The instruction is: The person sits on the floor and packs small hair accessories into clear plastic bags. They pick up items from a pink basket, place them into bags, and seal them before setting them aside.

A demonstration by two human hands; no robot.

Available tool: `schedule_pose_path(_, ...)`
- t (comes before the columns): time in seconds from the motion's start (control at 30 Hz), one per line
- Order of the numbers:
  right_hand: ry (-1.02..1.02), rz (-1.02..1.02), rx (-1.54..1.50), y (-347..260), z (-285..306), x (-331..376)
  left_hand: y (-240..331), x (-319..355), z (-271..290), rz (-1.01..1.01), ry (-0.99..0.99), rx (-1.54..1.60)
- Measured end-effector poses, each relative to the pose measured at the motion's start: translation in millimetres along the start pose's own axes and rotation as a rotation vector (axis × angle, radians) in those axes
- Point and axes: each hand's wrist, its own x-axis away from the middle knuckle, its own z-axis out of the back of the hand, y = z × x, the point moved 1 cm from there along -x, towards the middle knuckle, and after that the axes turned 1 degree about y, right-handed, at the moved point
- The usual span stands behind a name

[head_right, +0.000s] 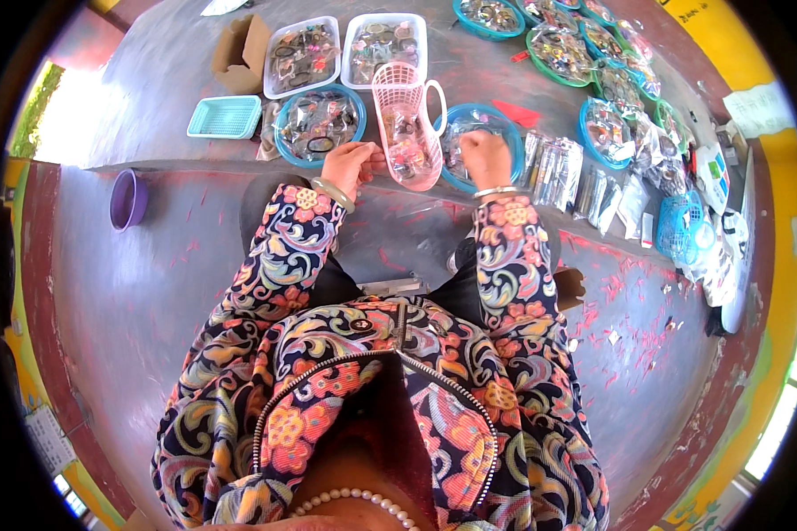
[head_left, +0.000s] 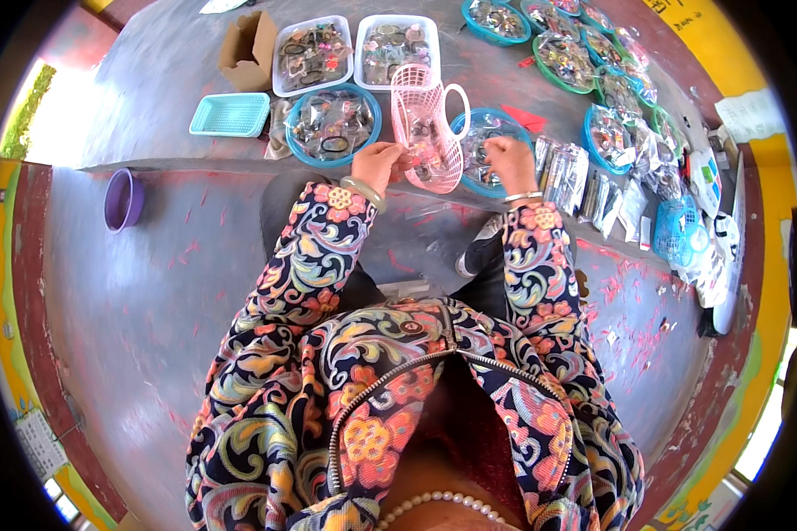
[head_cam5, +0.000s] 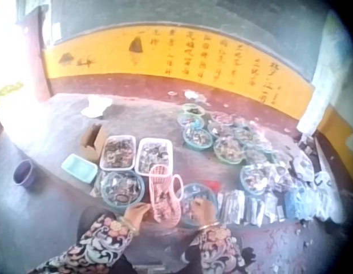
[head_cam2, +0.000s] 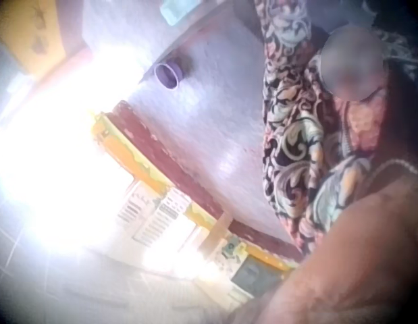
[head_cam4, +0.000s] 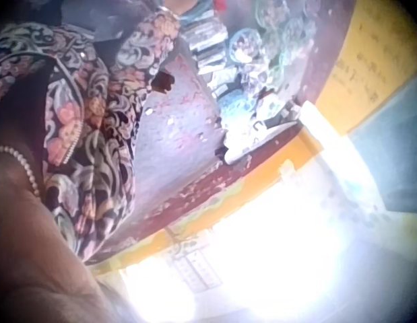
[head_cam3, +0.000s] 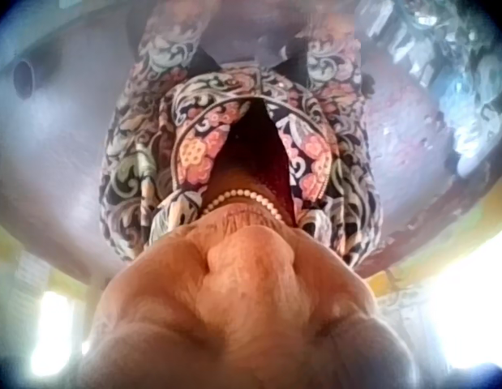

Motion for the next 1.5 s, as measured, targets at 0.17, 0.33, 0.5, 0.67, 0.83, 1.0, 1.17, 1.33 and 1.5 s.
schedule_pose_path(0.17, 0.053, -0.221, -0.280, 17, 60, -39, 6, 6, 0, 0.012, 0.050, 0.011)
schedule_pose_path(0.33, -0.116, -0.400, -0.152, 76, 51, -64, 8, 9, -4, 0.037, 0.029, 0.008)
schedule_pose_path(0.5, -0.407, 0.034, 0.676, 133, -1, -83, 5, 7, -7, 0.044, -0.017, -0.010)
schedule_pose_path(0.67, -0.499, -0.001, 0.822, 116, -58, -45, 5, 6, -8, 0.064, 0.008, -0.044)
schedule_pose_path(0.83, -0.564, 0.086, 0.943, 67, -60, -16, 7, 10, -7, 0.075, 0.010, -0.044)
schedule_pose_path(1.0, -0.614, 0.083, 0.887, 61, -62, -19, 7, 11, -6, 0.076, 0.012, -0.042)
schedule_pose_path(1.17, -0.471, 0.121, 0.806, 87, -81, -31, 5, 9, -4, 0.070, -0.001, -0.054)
schedule_pose_path(1.33, -0.233, 0.052, 0.623, 109, -74, -69, 5, 7, -7, 0.075, -0.008, -0.056)
schedule_pose_path(1.5, -0.143, 0.267, 0.578, 62, -8, -81, 2, 5, -2, 0.045, 0.000, -0.052)
